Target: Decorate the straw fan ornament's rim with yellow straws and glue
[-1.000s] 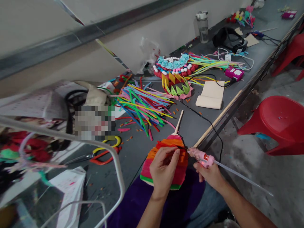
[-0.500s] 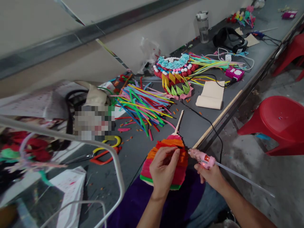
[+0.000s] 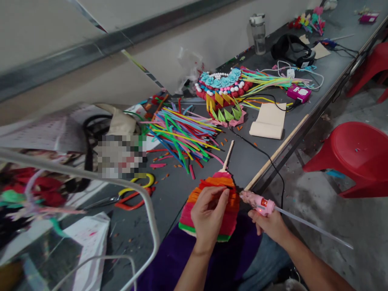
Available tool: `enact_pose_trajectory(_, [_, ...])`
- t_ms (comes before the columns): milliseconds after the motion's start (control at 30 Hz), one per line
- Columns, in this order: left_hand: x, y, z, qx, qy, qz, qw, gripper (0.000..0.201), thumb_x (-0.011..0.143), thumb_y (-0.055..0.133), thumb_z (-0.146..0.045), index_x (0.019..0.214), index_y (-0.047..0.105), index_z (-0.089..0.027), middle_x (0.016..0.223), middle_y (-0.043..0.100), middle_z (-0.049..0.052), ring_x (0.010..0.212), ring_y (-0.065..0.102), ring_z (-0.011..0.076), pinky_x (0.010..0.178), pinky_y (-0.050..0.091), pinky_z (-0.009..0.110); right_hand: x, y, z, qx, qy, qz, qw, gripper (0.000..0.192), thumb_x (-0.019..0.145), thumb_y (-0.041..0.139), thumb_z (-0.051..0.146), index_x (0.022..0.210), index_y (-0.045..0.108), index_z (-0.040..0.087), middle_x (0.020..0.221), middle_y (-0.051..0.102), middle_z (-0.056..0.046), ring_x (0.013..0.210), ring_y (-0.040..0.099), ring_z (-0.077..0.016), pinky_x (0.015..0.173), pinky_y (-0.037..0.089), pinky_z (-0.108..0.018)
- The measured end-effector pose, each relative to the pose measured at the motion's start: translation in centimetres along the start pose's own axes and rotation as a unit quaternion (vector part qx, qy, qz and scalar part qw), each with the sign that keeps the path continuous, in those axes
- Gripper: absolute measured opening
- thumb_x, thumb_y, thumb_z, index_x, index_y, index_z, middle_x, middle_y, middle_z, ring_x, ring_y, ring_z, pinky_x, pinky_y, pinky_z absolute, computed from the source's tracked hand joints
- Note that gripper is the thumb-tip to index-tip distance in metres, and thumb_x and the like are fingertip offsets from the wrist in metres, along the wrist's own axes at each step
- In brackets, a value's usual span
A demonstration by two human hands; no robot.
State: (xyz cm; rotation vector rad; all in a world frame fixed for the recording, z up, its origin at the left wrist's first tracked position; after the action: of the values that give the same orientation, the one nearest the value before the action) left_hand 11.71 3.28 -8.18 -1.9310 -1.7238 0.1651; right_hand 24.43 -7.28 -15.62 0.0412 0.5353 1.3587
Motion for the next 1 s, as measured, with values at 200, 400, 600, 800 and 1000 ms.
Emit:
enact_pose_trajectory(200, [0.0, 0.0, -0.1, -0.009, -0.002, -0.002, 1.000, 0.011, 0.079, 0.067, -0.030, 0.080, 0.067, -0.019, 0.078, 0.063, 0.001, 0.069, 0.062, 0.0147, 0.059, 0.053, 0.026, -0.3, -0.3, 0.2, -0.007, 0.014, -0.009, 1.000, 0.043, 0.081, 0.064, 0.037, 0.121, 0.061, 0.021, 0.059, 0.057, 0.005, 0.037, 0.045, -0.0062, 0.033, 0.038, -0.016])
enact_pose_trajectory(400, [0.1, 0.1, 0.1, -0.013, 0.004, -0.002, 1.000, 0.010, 0.079, 0.067, -0.029, 0.080, 0.068, -0.019, 0.077, 0.063, 0.001, 0.071, 0.063, 0.0150, 0.060, 0.053, 0.026, -0.4, -1.0, 0.0, -0.014, 0.061, -0.012, 0.998, 0.029, 0.080, 0.063, 0.043, 0.087, 0.068, 0.016, 0.040, 0.049, 0.007, 0.028, 0.042, -0.0060, 0.029, 0.029, -0.015])
enact_pose_trajectory(600, [0.1, 0.2, 0.0, -0.031, -0.010, -0.004, 0.999, 0.010, 0.078, 0.068, -0.029, 0.080, 0.068, -0.019, 0.077, 0.062, 0.001, 0.069, 0.062, 0.0149, 0.058, 0.052, 0.025, -0.4, -0.9, 0.4, 0.000, 0.076, 0.025, 0.997, 0.036, 0.075, 0.066, 0.049, 0.088, 0.067, 0.015, 0.047, 0.057, 0.005, 0.028, 0.045, -0.0057, 0.028, 0.027, -0.014])
enact_pose_trajectory(800, [0.1, 0.3, 0.1, -0.041, 0.002, -0.011, 0.999, 0.010, 0.078, 0.068, -0.029, 0.079, 0.069, -0.019, 0.078, 0.062, 0.001, 0.069, 0.063, 0.0148, 0.061, 0.052, 0.026, -0.5, -3.5, 2.1, 0.088, 0.010, 0.004, 0.996, 0.037, 0.077, 0.067, 0.051, 0.072, 0.065, 0.014, 0.045, 0.055, 0.002, 0.035, 0.046, -0.0079, 0.034, 0.033, -0.017])
enact_pose_trajectory(1000, [0.1, 0.4, 0.5, -0.048, 0.015, -0.006, 0.999, 0.011, 0.080, 0.066, -0.029, 0.079, 0.068, -0.018, 0.076, 0.062, 0.002, 0.069, 0.061, 0.0150, 0.059, 0.050, 0.025, 0.6, -8.3, 6.9, 0.227, -0.114, -0.029, 0.967, 0.036, 0.077, 0.068, 0.053, 0.089, 0.068, 0.019, 0.081, 0.061, -0.004, 0.056, 0.049, -0.0110, 0.040, 0.039, -0.021])
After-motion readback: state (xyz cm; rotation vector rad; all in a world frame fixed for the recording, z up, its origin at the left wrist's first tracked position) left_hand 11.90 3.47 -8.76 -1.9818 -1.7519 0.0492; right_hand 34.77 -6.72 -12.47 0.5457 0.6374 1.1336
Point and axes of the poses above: each hand's wrist, its own x-axis towards the middle knuckle, its own y-axis out of the palm, z = x × y, the point moved 4 cm from there along x, towards the middle knuckle
